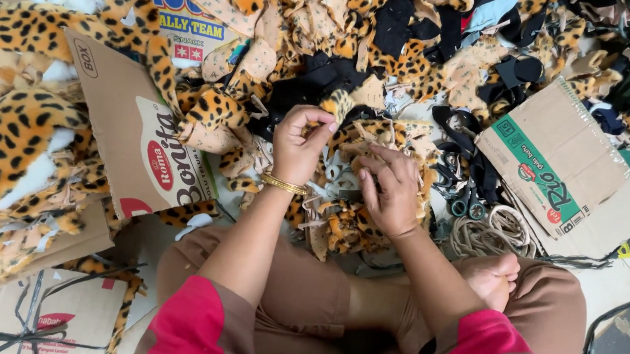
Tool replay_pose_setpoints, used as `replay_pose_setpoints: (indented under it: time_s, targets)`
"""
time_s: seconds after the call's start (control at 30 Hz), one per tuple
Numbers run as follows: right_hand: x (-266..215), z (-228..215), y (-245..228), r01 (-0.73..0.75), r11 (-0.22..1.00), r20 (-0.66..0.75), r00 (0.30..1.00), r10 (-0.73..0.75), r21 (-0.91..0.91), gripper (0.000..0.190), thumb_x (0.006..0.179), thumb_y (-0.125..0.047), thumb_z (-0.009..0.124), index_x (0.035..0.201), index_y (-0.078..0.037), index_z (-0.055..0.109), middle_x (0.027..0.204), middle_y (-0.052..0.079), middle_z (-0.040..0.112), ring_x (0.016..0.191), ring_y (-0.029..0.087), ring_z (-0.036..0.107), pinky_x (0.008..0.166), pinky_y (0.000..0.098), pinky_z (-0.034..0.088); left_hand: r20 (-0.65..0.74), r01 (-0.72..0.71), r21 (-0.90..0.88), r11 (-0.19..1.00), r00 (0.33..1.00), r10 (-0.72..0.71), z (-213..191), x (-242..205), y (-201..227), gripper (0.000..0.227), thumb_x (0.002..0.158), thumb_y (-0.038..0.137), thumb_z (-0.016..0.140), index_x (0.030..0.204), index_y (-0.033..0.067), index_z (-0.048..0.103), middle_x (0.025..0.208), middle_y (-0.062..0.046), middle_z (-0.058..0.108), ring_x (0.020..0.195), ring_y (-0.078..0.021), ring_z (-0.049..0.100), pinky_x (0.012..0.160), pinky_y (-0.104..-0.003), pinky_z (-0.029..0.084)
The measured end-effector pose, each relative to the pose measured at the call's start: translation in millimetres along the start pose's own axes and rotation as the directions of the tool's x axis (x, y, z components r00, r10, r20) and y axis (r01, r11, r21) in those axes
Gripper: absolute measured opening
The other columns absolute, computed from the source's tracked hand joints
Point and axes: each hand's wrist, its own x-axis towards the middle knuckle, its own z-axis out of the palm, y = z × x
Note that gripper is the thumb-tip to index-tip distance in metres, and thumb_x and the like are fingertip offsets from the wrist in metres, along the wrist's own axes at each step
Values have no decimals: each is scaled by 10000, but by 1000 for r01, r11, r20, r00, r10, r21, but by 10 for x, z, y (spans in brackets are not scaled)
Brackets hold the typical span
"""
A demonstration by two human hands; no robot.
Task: Assembling small leopard-print fabric pouches by folding and tucking fabric scraps while sitting on the floor.
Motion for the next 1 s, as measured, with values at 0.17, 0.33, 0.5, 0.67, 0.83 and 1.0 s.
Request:
replay_pose_setpoints:
  time_s: [0.17, 0.33, 0.5, 0.67, 0.83, 1.0]
  targets:
    - [88, 33, -5, -83, 991, -48, 995, 88, 101, 511, 943, -75, 691, 1432, -90, 543, 1367, 170, 589, 1215, 373, 550, 1019, 524, 442, 115, -52, -95, 994, 991, 63, 88, -102, 559, 162, 863, -70, 688, 876, 91, 680, 923, -26, 619, 912, -160, 630, 854, -338, 570]
    - [419, -272, -116, -207, 942, 52, 978, 200, 264, 792, 840, 118, 717, 1549, -102, 441, 1541, 281, 371, 1362, 564, 360, 1105, 722, 346, 281, 33, -316, 948, 958, 61, 136, -194, 1076, 178, 910, -85, 614, 991, 73, 618, 969, -40, 589, 961, -152, 600, 858, -345, 563]
    - [297, -412, 355, -381, 611, 275, 924, 264, 694, 153, 957, 8, 655, 1109, 20, 635, 1192, 192, 662, 1041, 263, 649, 938, 480, 545, 270, 291, -675, 678, 953, -141, 169, -348, 970, 229, 950, -78, 519, 1114, 83, 508, 1094, -80, 585, 1009, -174, 636, 824, -344, 604]
    - [0, -528, 869, -500, 283, 338, 817, 467, 819, 345, 893, 95, 550, 1229, 34, 601, 964, 141, 699, 816, 226, 723, 703, 354, 623, 206, 440, -657, 612, 886, -415, 252, -440, 830, 207, 923, -52, 524, 1057, 105, 516, 981, -35, 556, 878, -128, 621, 733, -283, 626]
    - [-13, -386, 949, -460, -65, 414, 718, 560, 886, 413, 943, 52, 516, 1353, 7, 543, 1014, 196, 722, 882, 300, 761, 753, 441, 663, 22, 578, -548, 604, 732, -680, 343, -521, 397, 230, 879, -69, 511, 1014, 109, 567, 917, 0, 396, 811, -102, 521, 802, -355, 656]
    - [81, -79, 1048, -574, 108, 332, 605, 723, 812, 325, 1032, -38, 511, 1353, -49, 561, 1040, 105, 725, 966, 244, 753, 827, 401, 660, -106, 646, -288, 707, 712, -694, 282, -467, -14, 204, 886, -26, 624, 1062, 76, 635, 1041, -19, 448, 921, -110, 556, 826, -346, 645]
